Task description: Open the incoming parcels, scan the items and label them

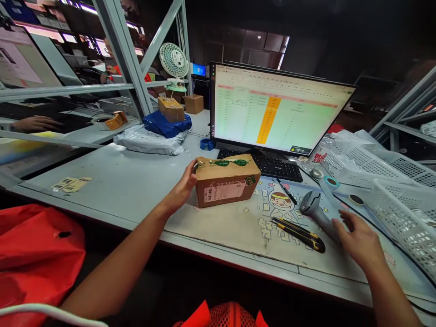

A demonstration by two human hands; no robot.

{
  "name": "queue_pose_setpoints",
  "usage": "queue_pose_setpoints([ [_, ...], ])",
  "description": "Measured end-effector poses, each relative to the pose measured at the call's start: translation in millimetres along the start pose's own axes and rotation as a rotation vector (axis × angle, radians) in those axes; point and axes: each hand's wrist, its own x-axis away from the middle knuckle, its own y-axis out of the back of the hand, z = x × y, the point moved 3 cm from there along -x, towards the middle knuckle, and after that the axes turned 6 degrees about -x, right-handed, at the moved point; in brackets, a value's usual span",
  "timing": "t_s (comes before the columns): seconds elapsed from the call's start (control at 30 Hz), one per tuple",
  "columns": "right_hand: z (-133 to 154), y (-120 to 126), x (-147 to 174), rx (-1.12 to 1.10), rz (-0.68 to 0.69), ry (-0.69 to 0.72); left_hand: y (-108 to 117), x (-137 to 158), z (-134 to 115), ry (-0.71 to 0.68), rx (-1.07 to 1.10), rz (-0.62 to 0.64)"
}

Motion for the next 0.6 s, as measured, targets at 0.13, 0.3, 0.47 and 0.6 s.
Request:
queue_pose_setpoints([
  [0.13,-5.9,-25.6,-6.0,0.189,0.185,-0.004,-6.3,-12.5,11.5,0.029,-0.003,0.043],
  [0.3,18.9,-46.2,-6.1,0.347,0.236,0.101,-27.4,-14.0,11.9,-0.026,-0.032,-0.013],
  [0.47,48.0,-26.0,0.8,0.349,0.270,0.085,-58.8,-5.5,9.5,-0.088,-0.012,-0.056],
  [0.6,89.0,9.5,41.1,0.029,0.396,0.283,-75.3,-1.5,10.1,-0.118,0.017,-0.053],
])
